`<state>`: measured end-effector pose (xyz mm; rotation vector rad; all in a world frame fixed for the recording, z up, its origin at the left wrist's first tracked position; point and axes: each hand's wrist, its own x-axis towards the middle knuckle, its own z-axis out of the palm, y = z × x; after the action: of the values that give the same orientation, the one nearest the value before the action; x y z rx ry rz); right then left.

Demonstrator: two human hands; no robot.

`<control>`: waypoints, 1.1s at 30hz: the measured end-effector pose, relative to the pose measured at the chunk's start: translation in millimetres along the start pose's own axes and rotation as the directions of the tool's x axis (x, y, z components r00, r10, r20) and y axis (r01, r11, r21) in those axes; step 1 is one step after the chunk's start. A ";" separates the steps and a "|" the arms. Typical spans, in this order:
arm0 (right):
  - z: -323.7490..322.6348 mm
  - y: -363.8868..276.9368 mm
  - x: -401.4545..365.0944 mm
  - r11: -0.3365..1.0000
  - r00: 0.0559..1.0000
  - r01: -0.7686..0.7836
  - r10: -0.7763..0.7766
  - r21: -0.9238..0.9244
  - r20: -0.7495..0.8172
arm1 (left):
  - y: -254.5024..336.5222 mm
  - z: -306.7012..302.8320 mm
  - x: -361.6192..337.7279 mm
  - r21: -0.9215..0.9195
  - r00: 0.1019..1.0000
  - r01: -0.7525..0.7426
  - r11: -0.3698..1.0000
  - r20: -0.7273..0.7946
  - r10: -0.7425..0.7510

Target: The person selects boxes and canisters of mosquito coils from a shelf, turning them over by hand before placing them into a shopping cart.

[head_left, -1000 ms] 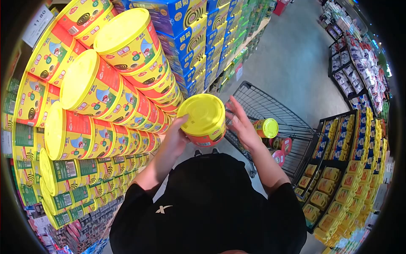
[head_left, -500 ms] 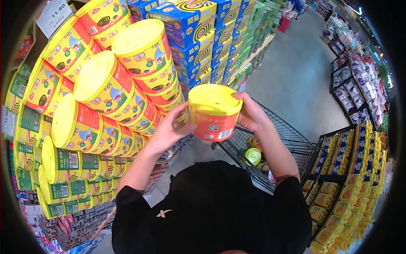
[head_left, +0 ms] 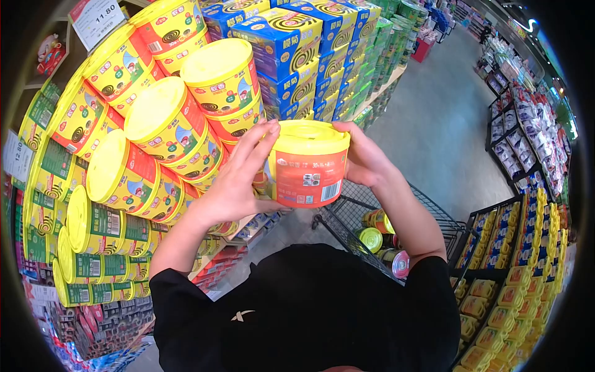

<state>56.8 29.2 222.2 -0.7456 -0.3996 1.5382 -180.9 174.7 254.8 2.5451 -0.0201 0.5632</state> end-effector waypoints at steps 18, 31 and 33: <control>-25.7 19.0 21.3 0.976 0.982 -0.084 0.047 0.200 0.183 | 12.6 4.3 -13.7 -0.048 0.989 -0.138 0.989 -0.051 0.135; 20.1 18.7 3.3 0.975 0.969 0.216 -0.219 -0.043 -0.111 | 9.9 5.7 -14.3 0.126 0.989 -0.087 0.988 -0.112 0.101; 28.6 18.4 0.5 0.962 0.951 0.254 -0.267 -0.100 -0.154 | 2.2 6.1 -14.6 0.109 0.988 -0.078 0.991 -0.122 0.092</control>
<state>24.1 32.6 230.8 -0.8412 -0.4185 1.2085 -192.1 168.4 245.4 2.6135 -0.0558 0.7771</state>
